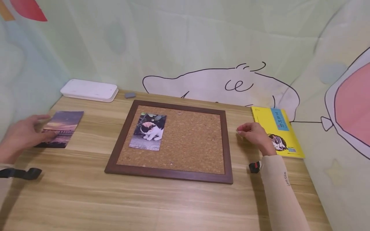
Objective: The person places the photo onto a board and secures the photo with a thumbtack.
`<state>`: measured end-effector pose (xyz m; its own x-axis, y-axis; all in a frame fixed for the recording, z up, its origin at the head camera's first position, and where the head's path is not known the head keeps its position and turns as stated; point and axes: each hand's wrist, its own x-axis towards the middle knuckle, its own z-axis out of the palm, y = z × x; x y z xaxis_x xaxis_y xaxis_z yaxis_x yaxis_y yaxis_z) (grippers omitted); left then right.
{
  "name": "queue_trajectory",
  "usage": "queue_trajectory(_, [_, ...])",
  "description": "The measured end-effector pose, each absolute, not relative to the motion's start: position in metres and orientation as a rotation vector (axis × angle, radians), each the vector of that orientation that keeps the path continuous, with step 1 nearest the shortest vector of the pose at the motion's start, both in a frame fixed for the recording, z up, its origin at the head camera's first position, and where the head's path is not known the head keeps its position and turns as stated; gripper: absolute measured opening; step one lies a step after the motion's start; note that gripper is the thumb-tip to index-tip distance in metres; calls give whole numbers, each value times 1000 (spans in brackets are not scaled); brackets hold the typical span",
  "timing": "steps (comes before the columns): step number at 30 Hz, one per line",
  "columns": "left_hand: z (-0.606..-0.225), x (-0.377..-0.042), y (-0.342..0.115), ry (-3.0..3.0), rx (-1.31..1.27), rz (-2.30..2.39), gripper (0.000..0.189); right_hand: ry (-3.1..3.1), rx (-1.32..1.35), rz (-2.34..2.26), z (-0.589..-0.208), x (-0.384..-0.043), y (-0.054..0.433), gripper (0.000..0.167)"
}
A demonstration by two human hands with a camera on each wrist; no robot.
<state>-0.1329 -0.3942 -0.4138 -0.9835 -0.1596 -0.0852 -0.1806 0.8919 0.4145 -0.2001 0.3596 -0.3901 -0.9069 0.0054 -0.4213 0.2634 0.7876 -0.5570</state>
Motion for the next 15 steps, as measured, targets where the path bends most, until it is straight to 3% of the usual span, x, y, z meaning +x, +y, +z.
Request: queue_trajectory(15, [-417,-134,-392,3012,-278,699,78,2595,214,-890,-395,-198,356,33])
